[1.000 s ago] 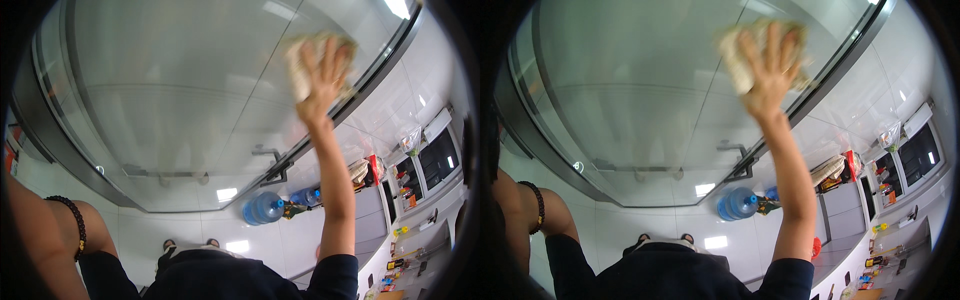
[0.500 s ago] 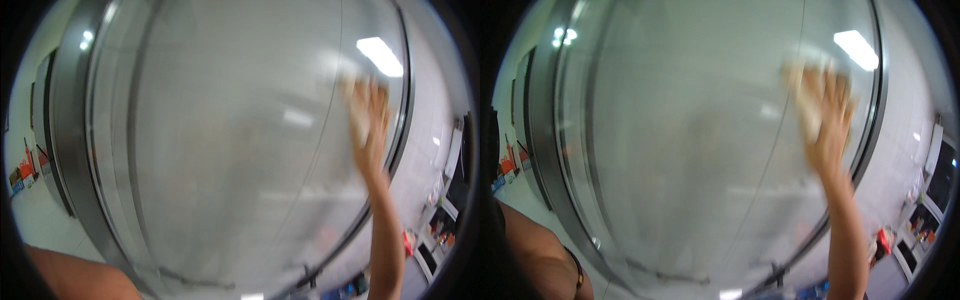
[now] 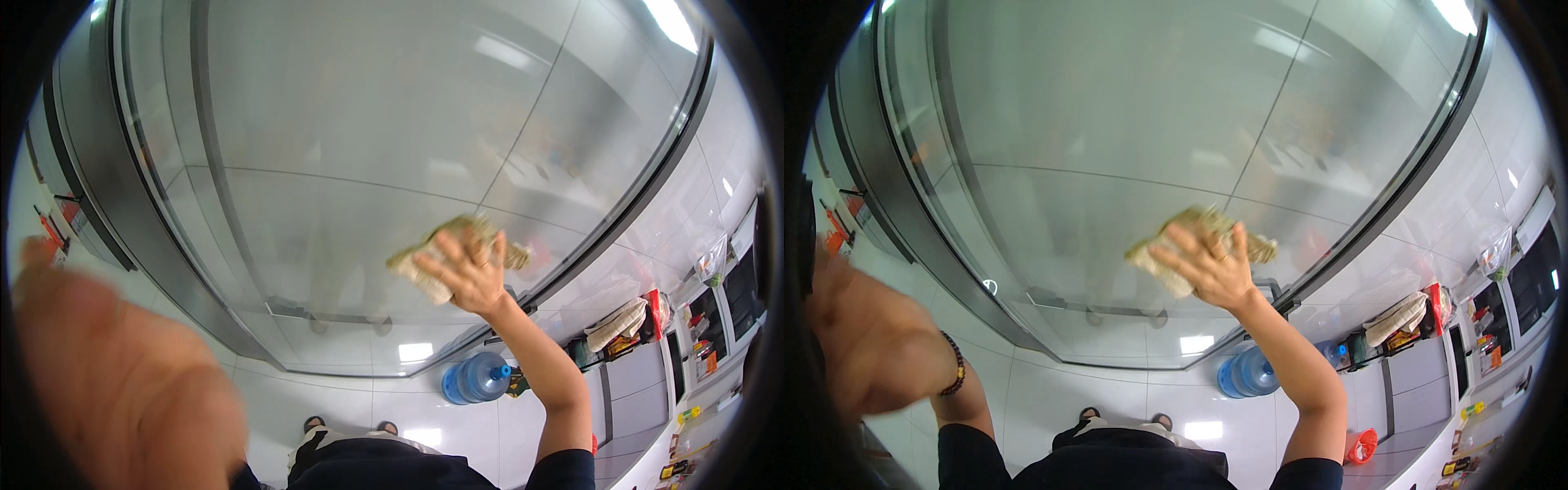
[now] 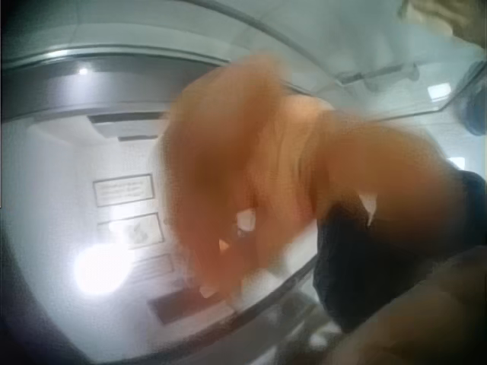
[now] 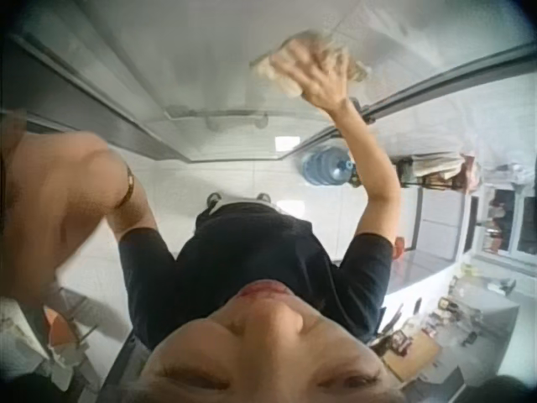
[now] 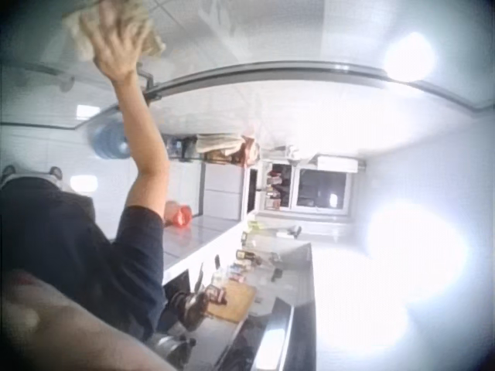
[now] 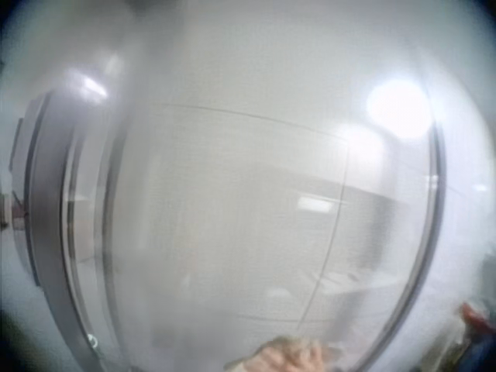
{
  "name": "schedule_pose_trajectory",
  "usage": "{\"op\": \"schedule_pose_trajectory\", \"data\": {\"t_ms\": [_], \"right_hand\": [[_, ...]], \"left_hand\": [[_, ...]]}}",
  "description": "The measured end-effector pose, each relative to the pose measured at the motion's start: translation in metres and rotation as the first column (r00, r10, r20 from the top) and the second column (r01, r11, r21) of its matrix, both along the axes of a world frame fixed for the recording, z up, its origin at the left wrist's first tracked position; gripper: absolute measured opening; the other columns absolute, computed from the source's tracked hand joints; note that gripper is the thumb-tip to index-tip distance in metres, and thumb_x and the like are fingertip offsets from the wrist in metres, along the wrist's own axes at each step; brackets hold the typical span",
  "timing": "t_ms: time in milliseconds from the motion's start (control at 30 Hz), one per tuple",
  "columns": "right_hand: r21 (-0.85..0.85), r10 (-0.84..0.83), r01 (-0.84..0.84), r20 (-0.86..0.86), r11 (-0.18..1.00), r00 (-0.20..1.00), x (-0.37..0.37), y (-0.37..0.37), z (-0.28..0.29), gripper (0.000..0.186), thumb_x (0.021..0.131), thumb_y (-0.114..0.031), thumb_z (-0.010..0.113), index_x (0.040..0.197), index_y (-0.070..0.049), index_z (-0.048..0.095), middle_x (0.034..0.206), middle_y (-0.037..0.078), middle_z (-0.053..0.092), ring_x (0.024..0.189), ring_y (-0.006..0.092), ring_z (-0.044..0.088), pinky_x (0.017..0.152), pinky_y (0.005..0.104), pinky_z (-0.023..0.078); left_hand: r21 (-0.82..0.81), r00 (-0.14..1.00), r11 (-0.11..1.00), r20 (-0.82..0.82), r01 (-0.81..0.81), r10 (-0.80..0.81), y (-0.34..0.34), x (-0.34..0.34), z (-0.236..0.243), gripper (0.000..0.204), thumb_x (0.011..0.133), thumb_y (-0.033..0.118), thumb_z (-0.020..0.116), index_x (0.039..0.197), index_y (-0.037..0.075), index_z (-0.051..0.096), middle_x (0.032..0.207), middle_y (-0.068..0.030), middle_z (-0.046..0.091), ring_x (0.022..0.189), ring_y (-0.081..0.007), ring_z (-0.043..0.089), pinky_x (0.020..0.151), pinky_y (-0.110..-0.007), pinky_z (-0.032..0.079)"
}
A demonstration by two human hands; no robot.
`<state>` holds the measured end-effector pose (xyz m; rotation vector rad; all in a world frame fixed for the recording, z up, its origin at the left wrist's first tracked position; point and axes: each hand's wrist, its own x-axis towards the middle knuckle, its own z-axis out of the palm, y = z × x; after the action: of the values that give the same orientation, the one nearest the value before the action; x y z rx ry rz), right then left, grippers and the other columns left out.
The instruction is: The person wipes a large glass door or panel with a cloth, moving the cloth in vertical and horizontal strokes across the surface. The person occasionally adjusts the cloth and repositions their hands to reach different areas of the glass.
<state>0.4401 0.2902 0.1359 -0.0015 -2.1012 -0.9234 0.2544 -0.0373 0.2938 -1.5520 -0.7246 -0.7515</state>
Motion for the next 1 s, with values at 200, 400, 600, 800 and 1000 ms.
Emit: {"op": "schedule_pose_trajectory", "data": {"t_ms": [200,400,600,800,1000], "right_hand": [[0.121,-0.171,0.163,0.051,0.979,0.984,-0.013,0.006,0.127,0.053,0.073,-0.034,0.070,0.124,-0.041,0.057,0.149,0.003,0.035,0.142,0.0332,0.020,0.109,0.0644,0.006],[-0.090,-0.035,-0.020,-0.571,0.996,0.820,-0.045,0.021,0.357,0.050,0.089,-0.038,0.047,0.137,-0.023,0.045,0.152,0.008,0.026,0.141,0.0302,0.019,0.113,0.0535,0.007],[0.133,0.048,0.015,-0.458,0.991,0.887,-0.087,-0.021,0.267,0.049,0.081,-0.023,0.064,0.129,-0.029,0.056,0.150,0.006,0.034,0.139,0.0332,0.026,0.111,0.0571,0.012],[-0.013,-0.016,0.018,0.130,1.000,0.991,-0.100,-0.080,0.014,0.079,0.070,-0.030,0.070,0.142,-0.037,0.038,0.154,0.001,0.025,0.139,0.0291,0.026,0.110,0.0606,0.009],[0.250,-0.081,-0.101,0.623,0.963,0.778,-0.110,-0.081,0.031,0.061,0.082,-0.021,0.055,0.140,-0.035,0.039,0.154,-0.005,0.024,0.128,0.0141,0.039,0.107,0.0473,0.029]], "left_hand": [[0.054,0.523,0.949,0.843,-0.311,0.123,0.018,-0.100,-0.126,0.036,0.094,0.024,0.057,0.122,0.004,0.046,0.126,-0.0124,0.048,0.114,-0.0247,0.045,0.092,-0.036,0.038],[-0.029,0.126,0.879,0.987,-0.476,0.101,0.010,-0.183,-0.181,0.050,0.096,0.036,0.051,0.130,0.000,0.042,0.131,-0.0133,0.044,0.120,-0.0245,0.039,0.098,-0.038,0.034],[-0.082,-0.032,0.950,0.997,-0.301,0.076,0.005,-0.223,-0.212,0.067,0.098,0.049,0.038,0.132,-0.009,0.038,0.129,-0.0220,0.049,0.117,-0.0303,0.047,0.103,-0.035,0.032],[0.027,0.012,0.955,1.000,-0.294,-0.024,0.025,-0.225,-0.222,0.058,0.100,0.040,0.040,0.127,-0.011,0.044,0.121,-0.0211,0.056,0.110,-0.0263,0.053,0.096,-0.033,0.038],[0.120,0.158,0.940,0.985,-0.319,-0.072,0.035,-0.216,-0.211,0.048,0.099,0.037,0.042,0.109,-0.009,0.053,0.085,-0.0176,0.061,0.075,-0.0259,0.056,0.071,-0.034,0.045]]}}
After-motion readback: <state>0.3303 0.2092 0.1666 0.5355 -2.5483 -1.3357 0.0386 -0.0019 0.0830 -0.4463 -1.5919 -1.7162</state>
